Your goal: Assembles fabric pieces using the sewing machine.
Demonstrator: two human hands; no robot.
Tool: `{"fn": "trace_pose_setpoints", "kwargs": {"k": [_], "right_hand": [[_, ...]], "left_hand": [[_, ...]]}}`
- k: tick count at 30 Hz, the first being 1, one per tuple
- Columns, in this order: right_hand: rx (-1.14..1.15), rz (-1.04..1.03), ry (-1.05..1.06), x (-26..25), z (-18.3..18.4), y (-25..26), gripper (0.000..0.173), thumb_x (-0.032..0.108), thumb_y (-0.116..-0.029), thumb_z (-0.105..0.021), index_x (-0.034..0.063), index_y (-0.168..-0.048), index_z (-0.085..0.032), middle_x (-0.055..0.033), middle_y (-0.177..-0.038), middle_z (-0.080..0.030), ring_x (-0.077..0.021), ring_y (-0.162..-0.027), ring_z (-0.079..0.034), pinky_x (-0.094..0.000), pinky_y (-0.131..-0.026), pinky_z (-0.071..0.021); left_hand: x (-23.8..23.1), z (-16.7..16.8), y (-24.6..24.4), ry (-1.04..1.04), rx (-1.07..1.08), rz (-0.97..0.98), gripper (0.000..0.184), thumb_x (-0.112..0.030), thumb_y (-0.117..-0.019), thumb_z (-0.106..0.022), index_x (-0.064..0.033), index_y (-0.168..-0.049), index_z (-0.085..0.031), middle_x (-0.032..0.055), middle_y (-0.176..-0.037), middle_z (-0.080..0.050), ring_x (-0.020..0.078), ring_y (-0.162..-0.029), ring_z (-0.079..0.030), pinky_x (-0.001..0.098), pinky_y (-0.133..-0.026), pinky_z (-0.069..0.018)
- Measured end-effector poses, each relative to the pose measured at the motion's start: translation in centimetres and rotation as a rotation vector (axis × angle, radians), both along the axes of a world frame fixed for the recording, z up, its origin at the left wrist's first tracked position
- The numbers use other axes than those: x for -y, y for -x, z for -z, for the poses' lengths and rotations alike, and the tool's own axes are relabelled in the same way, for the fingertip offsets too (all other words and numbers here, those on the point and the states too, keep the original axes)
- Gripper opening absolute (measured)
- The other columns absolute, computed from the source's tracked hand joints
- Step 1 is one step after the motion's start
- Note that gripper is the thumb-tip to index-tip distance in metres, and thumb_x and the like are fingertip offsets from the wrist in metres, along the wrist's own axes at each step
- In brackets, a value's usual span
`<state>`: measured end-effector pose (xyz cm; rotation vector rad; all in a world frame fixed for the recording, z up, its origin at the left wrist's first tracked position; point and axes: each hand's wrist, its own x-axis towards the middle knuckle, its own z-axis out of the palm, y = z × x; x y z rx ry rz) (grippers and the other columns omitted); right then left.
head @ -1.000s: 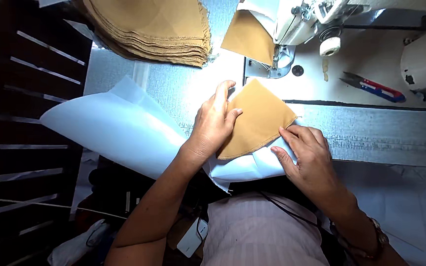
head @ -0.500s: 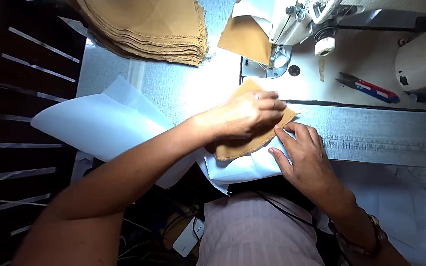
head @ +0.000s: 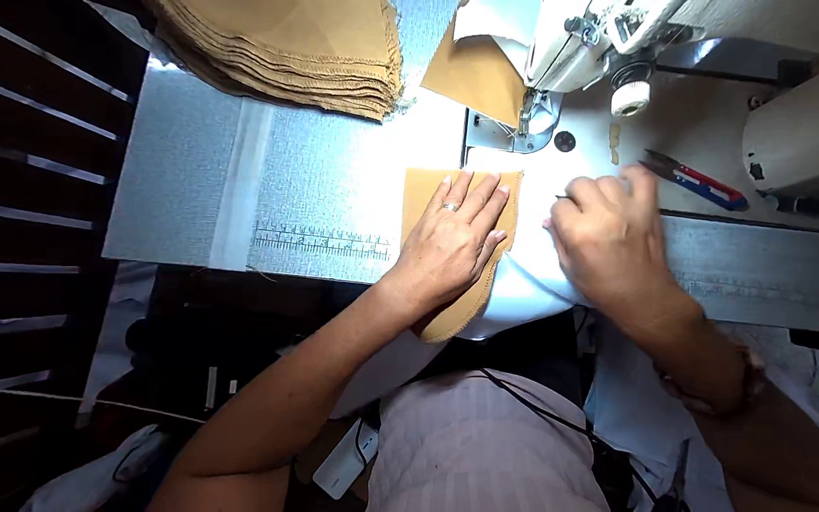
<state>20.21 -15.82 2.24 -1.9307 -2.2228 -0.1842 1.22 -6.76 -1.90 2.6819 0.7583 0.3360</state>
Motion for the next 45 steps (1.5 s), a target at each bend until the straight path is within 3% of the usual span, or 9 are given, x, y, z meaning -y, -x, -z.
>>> {"fn": "trace_pose_setpoints", "kwargs": {"k": [3, 9, 15, 20, 26, 28, 35, 40, 45], "right_hand": [[-0.181, 0.000, -0.151, -0.1, 1.8, 1.9, 0.019, 0.001, -0.0942, -0.058, -0.0025, -0.103, -0.075, -0.0244, -0.117, -0.071, -0.0406, -0.106, -0.069, -0.0548, -0.095, -0.0492], [-0.271, 0.178, -0.079, -0.4, 3.4, 1.7, 0.020, -0.002, -0.0961, -0.055, -0.0042, -0.109, -0.070, -0.0250, -0.130, -0.066, -0.0433, -0.120, -0.063, -0.0595, -0.097, -0.0456], [-0.191, 0.180, -0.121, -1.0, 3.9, 1.3, 0.023, -0.008, -0.0937, -0.054, -0.0033, -0.111, -0.068, -0.0235, -0.129, -0.065, -0.0436, -0.119, -0.060, -0.0576, -0.095, -0.0439], [-0.116, 0.091, -0.088, -1.2, 3.1, 0.8, 0.045, -0.009, -0.0926, -0.056, 0.0038, -0.135, -0.064, -0.0233, -0.136, -0.062, -0.0453, -0.124, -0.057, -0.0613, -0.099, -0.0406], [-0.075, 0.072, -0.002, -1.9, 1.9, -0.3, 0.044, -0.008, -0.0925, -0.058, 0.0041, -0.134, -0.065, -0.0225, -0.134, -0.062, -0.0457, -0.123, -0.057, -0.0627, -0.101, -0.0382], [-0.079, 0.076, -0.007, -2.3, 1.7, -0.6, 0.043, -0.007, -0.0926, -0.059, 0.0039, -0.133, -0.065, -0.0220, -0.131, -0.063, -0.0457, -0.120, -0.058, -0.0618, -0.099, -0.0399], [-0.108, 0.100, -0.063, -4.4, 3.3, -1.9, 0.041, -0.007, -0.0930, -0.056, 0.0048, -0.131, -0.067, -0.0214, -0.123, -0.066, -0.0457, -0.111, -0.059, -0.0610, -0.090, -0.0410], [-0.064, 0.177, -0.107, -6.6, 4.3, -1.9, 0.039, -0.002, -0.0976, -0.051, 0.0146, -0.125, -0.073, -0.0177, -0.116, -0.071, -0.0410, -0.109, -0.063, -0.0576, -0.093, -0.0412], [-0.093, 0.155, -0.126, -6.7, 4.3, -2.2, 0.037, -0.002, -0.0970, -0.052, 0.0121, -0.123, -0.073, -0.0186, -0.123, -0.070, -0.0434, -0.119, -0.060, -0.0599, -0.099, -0.0398]], "left_hand": [[0.1, -0.2, -0.1, 0.001, 0.005, -0.011, 0.053, -0.032, -0.1097, -0.034, -0.0026, -0.151, -0.049, 0.0168, -0.161, -0.041, 0.0416, -0.151, -0.033, 0.0595, -0.123, -0.0215], [-0.2, 0.0, -0.1, -0.010, -0.005, 0.008, 0.053, -0.033, -0.1100, -0.033, -0.0054, -0.152, -0.049, 0.0140, -0.161, -0.042, 0.0423, -0.150, -0.034, 0.0606, -0.122, -0.0220], [-0.2, 0.2, -0.2, -0.017, 0.019, 0.009, 0.050, -0.032, -0.1101, -0.034, -0.0083, -0.151, -0.052, 0.0138, -0.159, -0.045, 0.0436, -0.149, -0.036, 0.0620, -0.121, -0.0239], [-0.5, -0.1, -0.5, -0.005, -0.009, -0.003, 0.052, -0.034, -0.1095, -0.034, -0.0076, -0.151, -0.051, 0.0137, -0.161, -0.043, 0.0434, -0.151, -0.032, 0.0615, -0.122, -0.0219], [-2.0, -0.2, -1.4, 0.002, -0.010, 0.024, 0.055, -0.036, -0.1088, -0.036, -0.0038, -0.152, -0.048, 0.0154, -0.162, -0.040, 0.0440, -0.151, -0.031, 0.0624, -0.122, -0.0200], [-2.7, -0.4, -1.8, 0.013, -0.026, 0.035, 0.053, -0.034, -0.1098, -0.039, -0.0037, -0.152, -0.047, 0.0145, -0.164, -0.037, 0.0432, -0.153, -0.028, 0.0612, -0.123, -0.0170], [-4.9, 0.3, -3.2, -0.017, 0.001, 0.039, 0.057, -0.041, -0.1080, -0.036, -0.0049, -0.149, -0.051, 0.0149, -0.161, -0.041, 0.0430, -0.152, -0.031, 0.0610, -0.123, -0.0189], [-5.1, 0.3, -3.4, -0.019, 0.008, 0.032, 0.057, -0.041, -0.1079, -0.036, -0.0044, -0.149, -0.051, 0.0153, -0.160, -0.042, 0.0430, -0.151, -0.032, 0.0618, -0.122, -0.0203], [-5.4, 0.6, -3.5, -0.032, 0.030, 0.032, 0.056, -0.040, -0.1077, -0.038, -0.0030, -0.147, -0.053, 0.0159, -0.159, -0.044, 0.0443, -0.150, -0.034, 0.0617, -0.122, -0.0202]]}}
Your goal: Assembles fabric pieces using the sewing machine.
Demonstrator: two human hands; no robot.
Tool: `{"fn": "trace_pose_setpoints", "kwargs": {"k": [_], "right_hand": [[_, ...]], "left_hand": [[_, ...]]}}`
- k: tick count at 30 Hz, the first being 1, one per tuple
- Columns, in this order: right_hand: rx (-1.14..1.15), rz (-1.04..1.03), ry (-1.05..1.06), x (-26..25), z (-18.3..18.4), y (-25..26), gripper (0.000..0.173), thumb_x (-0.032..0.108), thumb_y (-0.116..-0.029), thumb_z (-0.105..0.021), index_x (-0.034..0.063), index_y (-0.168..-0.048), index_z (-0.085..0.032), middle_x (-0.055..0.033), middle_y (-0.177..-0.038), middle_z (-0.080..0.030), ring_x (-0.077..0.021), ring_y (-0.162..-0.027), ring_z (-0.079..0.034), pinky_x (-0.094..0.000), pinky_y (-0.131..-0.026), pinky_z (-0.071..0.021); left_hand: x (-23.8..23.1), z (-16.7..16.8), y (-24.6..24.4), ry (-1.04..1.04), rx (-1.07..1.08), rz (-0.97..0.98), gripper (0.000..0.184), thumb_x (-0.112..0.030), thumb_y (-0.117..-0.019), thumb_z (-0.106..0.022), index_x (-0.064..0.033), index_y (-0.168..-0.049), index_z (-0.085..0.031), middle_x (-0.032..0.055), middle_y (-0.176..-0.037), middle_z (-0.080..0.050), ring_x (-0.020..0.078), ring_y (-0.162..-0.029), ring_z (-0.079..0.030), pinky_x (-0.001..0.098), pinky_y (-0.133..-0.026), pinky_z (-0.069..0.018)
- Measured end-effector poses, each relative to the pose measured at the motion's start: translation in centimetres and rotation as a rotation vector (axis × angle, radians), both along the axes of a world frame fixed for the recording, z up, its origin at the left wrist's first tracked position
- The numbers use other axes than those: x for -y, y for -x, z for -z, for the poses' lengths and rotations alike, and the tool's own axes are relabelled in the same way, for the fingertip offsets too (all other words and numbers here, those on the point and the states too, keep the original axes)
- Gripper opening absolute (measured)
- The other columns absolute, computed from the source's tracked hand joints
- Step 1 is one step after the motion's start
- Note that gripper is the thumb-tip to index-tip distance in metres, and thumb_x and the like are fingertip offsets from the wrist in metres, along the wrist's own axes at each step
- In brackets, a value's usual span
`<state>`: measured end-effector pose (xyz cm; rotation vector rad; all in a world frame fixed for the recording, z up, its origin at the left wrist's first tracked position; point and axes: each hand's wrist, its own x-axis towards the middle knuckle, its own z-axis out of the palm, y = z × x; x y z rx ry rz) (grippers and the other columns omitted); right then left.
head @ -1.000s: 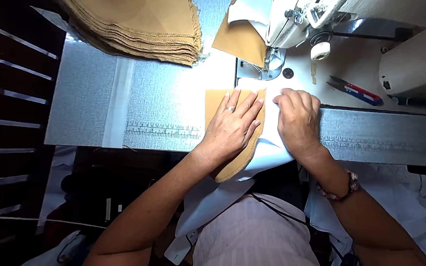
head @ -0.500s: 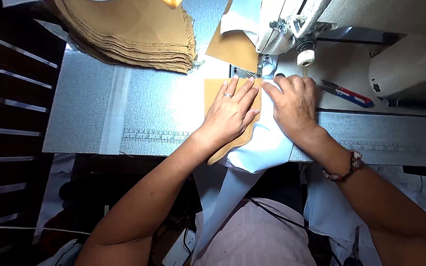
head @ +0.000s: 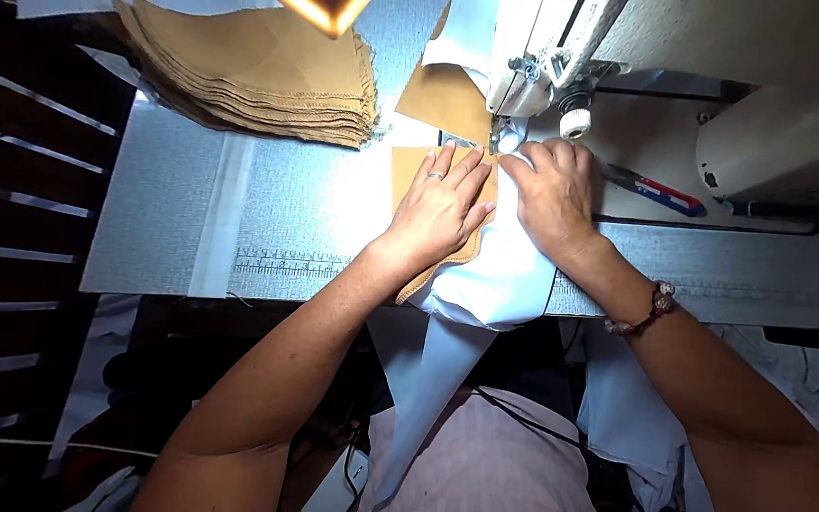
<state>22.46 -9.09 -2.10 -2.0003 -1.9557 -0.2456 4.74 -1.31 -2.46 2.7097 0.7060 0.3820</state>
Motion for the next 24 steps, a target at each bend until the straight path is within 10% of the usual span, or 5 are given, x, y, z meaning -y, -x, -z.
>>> {"fn": "trace_pose_setpoints", "kwargs": {"k": [3, 8, 12, 24], "right_hand": [[-0.084, -0.146, -0.024, 2.0, -0.8, -0.3, 0.033, -0.005, -0.0937, -0.056, 0.0016, -0.123, -0.070, -0.0212, -0.129, -0.066, -0.0473, -0.131, -0.053, -0.0635, -0.109, -0.0345], [-0.156, -0.328, -0.089, 3.5, -1.6, -0.6, 0.029, 0.024, -0.1024, -0.057, 0.0034, -0.097, -0.077, -0.0110, -0.072, -0.069, -0.0312, -0.070, -0.066, -0.0600, -0.103, -0.0403], [-0.083, -0.359, 0.038, 4.7, -3.1, -1.1, 0.058, 0.042, -0.1046, -0.049, 0.0055, -0.061, -0.055, -0.0098, -0.058, -0.050, -0.0331, -0.064, -0.056, -0.0644, -0.095, -0.0379], [-0.135, -0.504, 0.182, 6.5, -3.8, 3.8, 0.066, 0.063, -0.0992, -0.043, 0.0071, -0.074, -0.065, -0.0083, -0.063, -0.054, -0.0359, -0.072, -0.059, -0.0736, -0.101, -0.0283]], "left_hand": [[0.0, 0.0, -0.1, 0.009, 0.001, -0.001, 0.056, -0.040, -0.1077, -0.038, -0.0033, -0.147, -0.053, 0.0160, -0.160, -0.042, 0.0437, -0.150, -0.033, 0.0623, -0.122, -0.0191], [-0.7, -0.2, -0.5, 0.018, -0.024, 0.000, 0.059, -0.041, -0.1084, -0.035, -0.0010, -0.149, -0.050, 0.0173, -0.161, -0.040, 0.0451, -0.151, -0.031, 0.0634, -0.122, -0.0180], [-1.7, -0.6, -1.0, 0.053, -0.070, -0.008, 0.061, -0.043, -0.1091, -0.034, -0.0014, -0.152, -0.046, 0.0165, -0.163, -0.037, 0.0433, -0.153, -0.028, 0.0625, -0.123, -0.0145], [-3.2, -1.6, -2.5, 0.114, -0.160, -0.072, 0.063, -0.045, -0.1095, -0.034, -0.0053, -0.159, -0.036, 0.0125, -0.168, -0.028, 0.0384, -0.157, -0.016, 0.0581, -0.126, -0.0063]]}}
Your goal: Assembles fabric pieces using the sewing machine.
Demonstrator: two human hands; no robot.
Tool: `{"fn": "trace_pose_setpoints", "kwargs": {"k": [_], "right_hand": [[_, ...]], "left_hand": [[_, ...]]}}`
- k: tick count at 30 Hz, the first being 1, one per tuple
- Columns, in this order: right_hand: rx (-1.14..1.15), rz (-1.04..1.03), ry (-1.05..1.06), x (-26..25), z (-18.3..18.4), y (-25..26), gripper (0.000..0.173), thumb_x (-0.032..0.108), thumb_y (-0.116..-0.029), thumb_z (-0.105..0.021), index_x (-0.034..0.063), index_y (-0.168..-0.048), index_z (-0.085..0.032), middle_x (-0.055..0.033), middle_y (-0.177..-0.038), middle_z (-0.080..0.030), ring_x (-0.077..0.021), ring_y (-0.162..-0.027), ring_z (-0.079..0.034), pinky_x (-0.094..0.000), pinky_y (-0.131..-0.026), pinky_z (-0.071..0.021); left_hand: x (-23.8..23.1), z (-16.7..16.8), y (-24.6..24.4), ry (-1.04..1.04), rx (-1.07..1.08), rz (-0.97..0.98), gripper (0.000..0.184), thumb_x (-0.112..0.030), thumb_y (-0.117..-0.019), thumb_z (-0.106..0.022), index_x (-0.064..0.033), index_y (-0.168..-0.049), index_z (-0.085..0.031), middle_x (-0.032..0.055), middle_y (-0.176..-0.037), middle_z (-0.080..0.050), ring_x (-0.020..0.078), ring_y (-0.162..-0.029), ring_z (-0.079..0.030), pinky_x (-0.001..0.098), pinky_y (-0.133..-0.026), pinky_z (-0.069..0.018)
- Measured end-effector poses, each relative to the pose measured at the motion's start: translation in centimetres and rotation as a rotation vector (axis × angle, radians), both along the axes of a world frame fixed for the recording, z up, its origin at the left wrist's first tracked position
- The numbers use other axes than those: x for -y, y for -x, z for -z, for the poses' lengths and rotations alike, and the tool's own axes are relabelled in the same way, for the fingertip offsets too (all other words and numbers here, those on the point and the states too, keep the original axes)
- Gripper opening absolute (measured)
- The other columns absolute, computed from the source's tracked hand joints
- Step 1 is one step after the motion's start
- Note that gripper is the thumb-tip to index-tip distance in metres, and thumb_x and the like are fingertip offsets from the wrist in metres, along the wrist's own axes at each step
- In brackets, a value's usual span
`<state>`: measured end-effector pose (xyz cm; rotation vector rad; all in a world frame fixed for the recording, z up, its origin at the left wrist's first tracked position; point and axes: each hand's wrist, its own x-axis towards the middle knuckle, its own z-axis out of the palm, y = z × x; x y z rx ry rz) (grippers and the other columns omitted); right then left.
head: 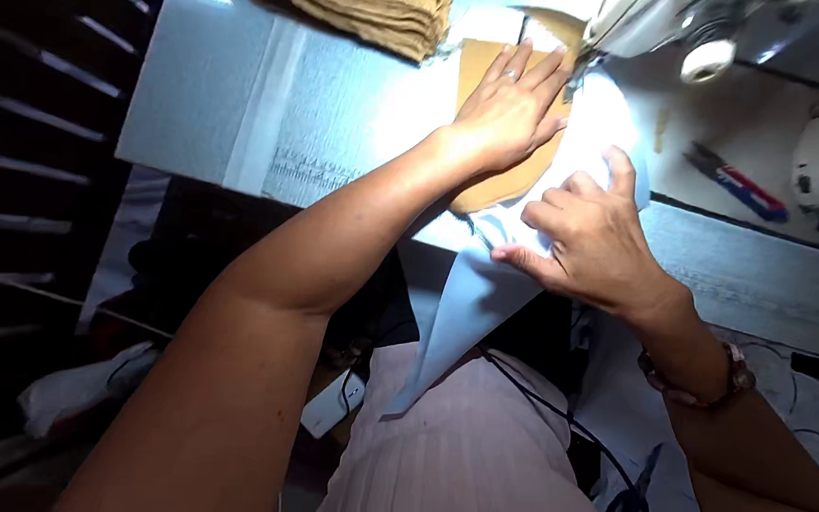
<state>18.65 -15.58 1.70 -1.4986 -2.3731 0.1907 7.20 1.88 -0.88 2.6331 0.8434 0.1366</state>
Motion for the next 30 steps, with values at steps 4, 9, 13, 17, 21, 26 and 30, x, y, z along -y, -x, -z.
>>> {"fn": "trace_pose_setpoints", "kwargs": {"k": [4, 9, 13, 17, 21, 26, 30], "right_hand": [[-0.100, -0.090, -0.038, 0.7, 1.2, 2.4, 0.066, 0.069, -0.0953, -0.044, 0.0109, -0.073, -0.067, -0.0037, -0.062, -0.055, -0.0283, -0.071, -0.060, -0.0694, -0.103, -0.0302], [-0.090, 0.022, -0.076, 2.0, 2.1, 3.9, 0.064, 0.067, -0.0965, -0.045, 0.0147, -0.110, -0.079, -0.0095, -0.083, -0.064, -0.0309, -0.082, -0.062, -0.0685, -0.103, -0.0306], [-0.085, 0.043, -0.072, 2.6, 2.4, 4.6, 0.061, 0.066, -0.0978, -0.046, 0.0171, -0.115, -0.079, -0.0109, -0.089, -0.066, -0.0307, -0.086, -0.062, -0.0657, -0.104, -0.0312], [-0.074, 0.091, -0.065, 3.1, 2.6, 4.6, 0.064, 0.066, -0.0980, -0.044, 0.0151, -0.119, -0.077, -0.0137, -0.100, -0.068, -0.0331, -0.096, -0.064, -0.0664, -0.107, -0.0291], [-0.110, 0.130, -0.072, 3.4, 2.8, 4.3, 0.067, 0.063, -0.0993, -0.047, 0.0073, -0.126, -0.072, -0.0173, -0.109, -0.069, -0.0354, -0.103, -0.064, -0.0657, -0.109, -0.0303], [-0.163, 0.156, -0.115, 3.3, 3.4, 4.4, 0.065, 0.058, -0.1011, -0.050, -0.0001, -0.123, -0.069, -0.0194, -0.109, -0.068, -0.0358, -0.102, -0.065, -0.0631, -0.108, -0.0343], [-0.160, 0.149, -0.126, 3.6, 3.3, 4.2, 0.057, 0.055, -0.1019, -0.050, 0.0031, -0.101, -0.075, -0.0178, -0.107, -0.071, -0.0353, -0.104, -0.066, -0.0659, -0.112, -0.0294]], "left_hand": [[0.0, -0.2, -0.1, 0.008, -0.004, 0.009, 0.060, -0.040, -0.1095, -0.033, -0.0047, -0.159, -0.036, 0.0135, -0.168, -0.028, 0.0378, -0.157, -0.016, 0.0576, -0.126, -0.0064], [0.1, -0.4, -0.2, 0.015, -0.033, 0.002, 0.060, -0.039, -0.1101, -0.031, -0.0053, -0.159, -0.034, 0.0130, -0.169, -0.026, 0.0371, -0.158, -0.013, 0.0579, -0.126, -0.0049], [0.2, -0.3, -0.3, 0.030, 0.005, -0.009, 0.057, -0.035, -0.1092, -0.034, -0.0047, -0.158, -0.037, 0.0144, -0.168, -0.028, 0.0369, -0.158, -0.015, 0.0596, -0.125, -0.0041], [0.2, -0.3, 1.1, -0.035, 0.157, 0.042, 0.050, -0.030, -0.1089, -0.039, -0.0043, -0.151, -0.048, 0.0155, -0.161, -0.041, 0.0364, -0.155, -0.026, 0.0608, -0.125, -0.0096], [1.7, -0.8, 6.3, -0.132, 0.449, 0.141, 0.034, -0.010, -0.1036, -0.046, -0.0045, -0.126, -0.071, 0.0159, -0.136, -0.066, 0.0369, -0.139, -0.051, 0.0565, -0.121, -0.0276], [5.5, -0.4, 13.1, -0.109, 0.515, 0.137, 0.030, -0.006, -0.0982, -0.050, -0.0023, -0.114, -0.075, 0.0165, -0.121, -0.073, 0.0380, -0.128, -0.059, 0.0509, -0.111, -0.0398], [7.4, 0.2, 14.8, -0.118, 0.403, 0.201, 0.036, -0.019, -0.1004, -0.048, -0.0099, -0.126, -0.072, 0.0126, -0.136, -0.066, 0.0423, -0.139, -0.048, 0.0565, -0.117, -0.0318]]}}
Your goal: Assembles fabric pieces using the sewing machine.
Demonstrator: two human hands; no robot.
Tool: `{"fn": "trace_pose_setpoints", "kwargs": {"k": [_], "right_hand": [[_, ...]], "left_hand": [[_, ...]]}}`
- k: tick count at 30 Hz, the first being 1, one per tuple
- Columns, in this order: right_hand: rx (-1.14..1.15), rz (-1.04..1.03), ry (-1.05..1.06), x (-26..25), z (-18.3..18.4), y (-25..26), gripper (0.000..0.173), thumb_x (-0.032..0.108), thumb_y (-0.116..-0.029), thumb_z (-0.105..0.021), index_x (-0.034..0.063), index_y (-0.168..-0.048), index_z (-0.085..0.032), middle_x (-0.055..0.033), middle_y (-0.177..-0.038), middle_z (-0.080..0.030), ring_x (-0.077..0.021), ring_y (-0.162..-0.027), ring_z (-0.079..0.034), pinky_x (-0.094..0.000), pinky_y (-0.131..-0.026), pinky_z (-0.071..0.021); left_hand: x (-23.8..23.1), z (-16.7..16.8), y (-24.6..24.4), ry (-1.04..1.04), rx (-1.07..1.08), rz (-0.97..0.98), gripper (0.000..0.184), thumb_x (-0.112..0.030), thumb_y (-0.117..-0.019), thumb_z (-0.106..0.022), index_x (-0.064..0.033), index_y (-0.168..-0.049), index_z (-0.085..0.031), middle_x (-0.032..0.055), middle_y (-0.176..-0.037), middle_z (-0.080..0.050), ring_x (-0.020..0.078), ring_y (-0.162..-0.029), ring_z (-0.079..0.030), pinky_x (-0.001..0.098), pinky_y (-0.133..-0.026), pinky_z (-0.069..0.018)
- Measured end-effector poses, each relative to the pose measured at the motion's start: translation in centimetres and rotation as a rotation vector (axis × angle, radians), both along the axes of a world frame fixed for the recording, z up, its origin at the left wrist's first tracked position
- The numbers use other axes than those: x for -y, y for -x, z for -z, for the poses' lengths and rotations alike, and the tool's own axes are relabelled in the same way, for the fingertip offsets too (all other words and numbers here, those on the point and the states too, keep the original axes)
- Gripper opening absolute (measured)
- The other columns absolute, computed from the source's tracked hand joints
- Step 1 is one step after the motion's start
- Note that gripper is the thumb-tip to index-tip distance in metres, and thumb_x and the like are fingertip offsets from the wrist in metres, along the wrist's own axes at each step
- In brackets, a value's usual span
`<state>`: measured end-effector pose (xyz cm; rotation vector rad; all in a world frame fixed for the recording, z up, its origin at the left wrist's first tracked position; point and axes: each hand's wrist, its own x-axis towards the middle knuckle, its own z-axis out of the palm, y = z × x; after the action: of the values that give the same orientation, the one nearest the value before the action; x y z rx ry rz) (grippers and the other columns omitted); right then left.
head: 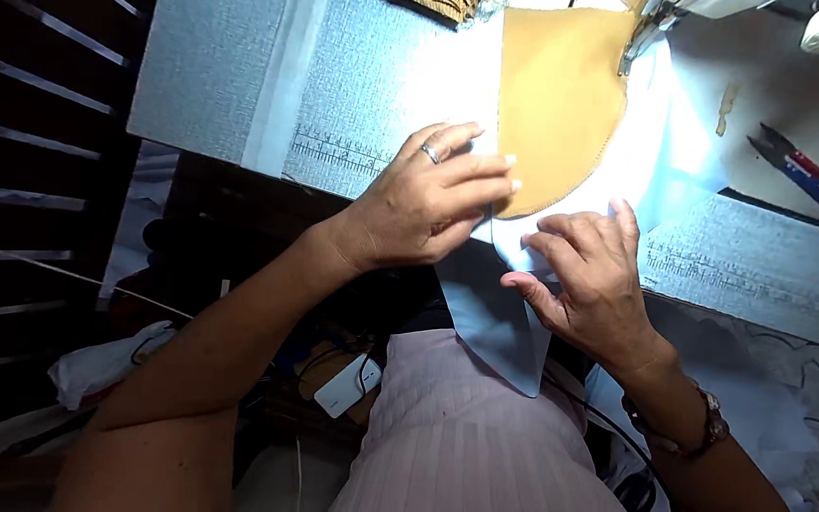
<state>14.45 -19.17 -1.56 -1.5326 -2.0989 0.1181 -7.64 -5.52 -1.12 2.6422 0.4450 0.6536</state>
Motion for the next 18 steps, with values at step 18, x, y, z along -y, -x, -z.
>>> {"fn": "trace_pose_setpoints", "kwargs": {"k": [18], "right_hand": [[0.207, 0.208, -0.025, -1.2, 0.3, -2.1, 0.072, 0.065, -0.1018, -0.035, 0.0105, -0.128, -0.073, -0.0091, -0.132, -0.070, -0.0340, -0.118, -0.065, -0.0713, -0.114, -0.0208]], "left_hand": [[-0.2, 1.2, -0.3, -0.116, -0.061, 0.072, 0.042, -0.029, -0.1006, -0.043, -0.0118, -0.120, -0.076, 0.0065, -0.129, -0.071, 0.0357, -0.133, -0.057, 0.0688, -0.116, -0.0218]]}}
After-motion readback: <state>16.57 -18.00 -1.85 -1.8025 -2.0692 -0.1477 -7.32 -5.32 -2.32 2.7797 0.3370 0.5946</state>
